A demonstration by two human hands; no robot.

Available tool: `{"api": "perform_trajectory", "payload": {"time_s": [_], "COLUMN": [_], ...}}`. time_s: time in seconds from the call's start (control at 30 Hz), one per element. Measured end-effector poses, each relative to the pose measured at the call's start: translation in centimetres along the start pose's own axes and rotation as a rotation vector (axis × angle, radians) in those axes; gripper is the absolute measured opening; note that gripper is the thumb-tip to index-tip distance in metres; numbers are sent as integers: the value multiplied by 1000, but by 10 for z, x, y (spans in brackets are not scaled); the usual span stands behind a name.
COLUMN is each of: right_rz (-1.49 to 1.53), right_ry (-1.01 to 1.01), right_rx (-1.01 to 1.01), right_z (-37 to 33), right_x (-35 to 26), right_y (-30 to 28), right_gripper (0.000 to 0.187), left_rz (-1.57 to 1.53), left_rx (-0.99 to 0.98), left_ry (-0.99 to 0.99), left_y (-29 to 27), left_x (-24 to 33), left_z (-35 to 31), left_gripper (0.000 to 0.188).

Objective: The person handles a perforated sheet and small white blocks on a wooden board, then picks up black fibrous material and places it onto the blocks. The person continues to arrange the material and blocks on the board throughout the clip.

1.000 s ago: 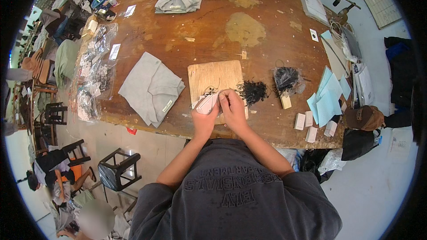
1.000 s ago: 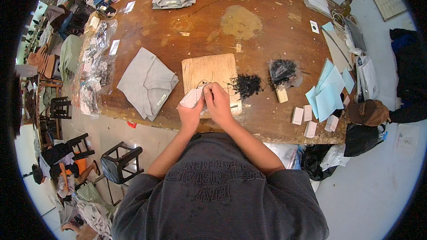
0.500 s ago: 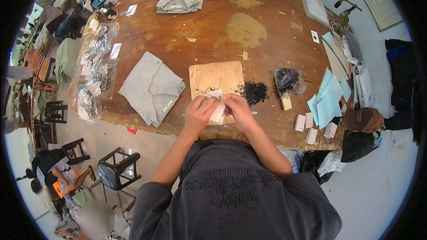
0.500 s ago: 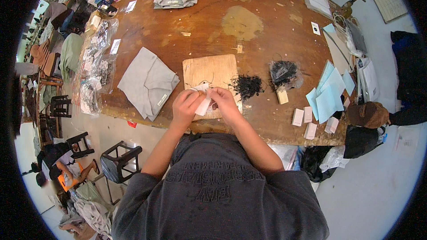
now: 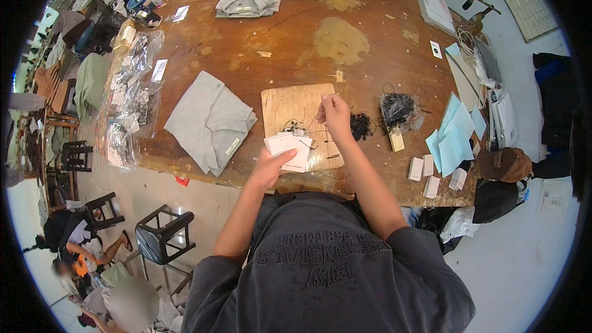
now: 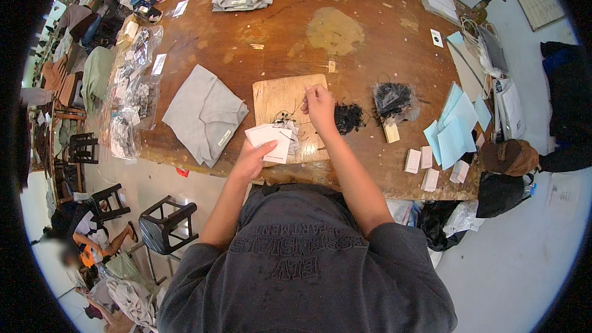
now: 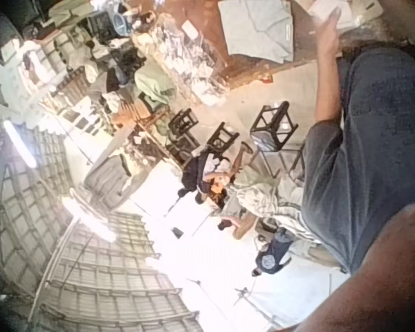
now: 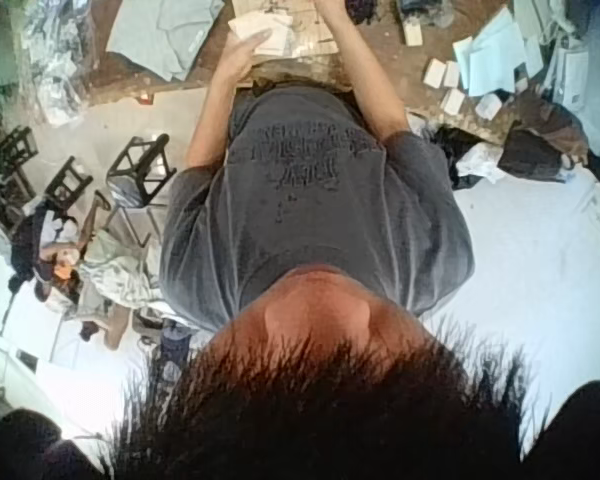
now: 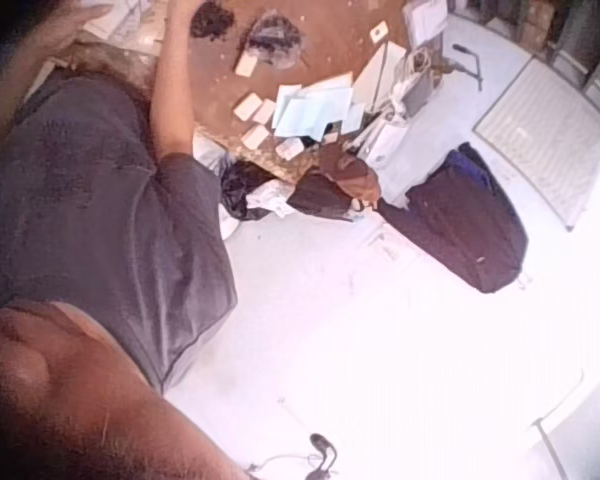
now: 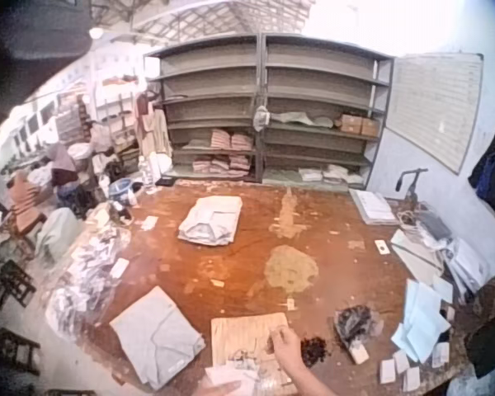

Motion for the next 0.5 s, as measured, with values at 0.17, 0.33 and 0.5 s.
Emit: {"api": "perform_trajectory", "payload": {"time_s": [0.17,0.33,0.5], "right_rz": [232,655,555], "right_ry": [325,540,466], "right_rx": [-169,-544,-626], "right_z": [-20,-68,-79], "right_x": [30,37,27], "right_y": [13,23,15], "right_gripper": [37,55,41], "left_rz": [-199,-239,-284], "left_rx": [11,20,-21], "left_ry": [-55,-37,50], "left_y": [8,10,10], "left_x": [1,8,12], "left_z": [3,3,7], "left_gripper": [44,46,51]}}
Point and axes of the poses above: each hand's wrist, its own z-axis towards the middle knuckle, its own y-axis out of the palm, x = y × z, the point moved 4 cm from there along z, towards the middle knuckle, and after that the axes turned 6 degrees about z, right-handed, at the moved point
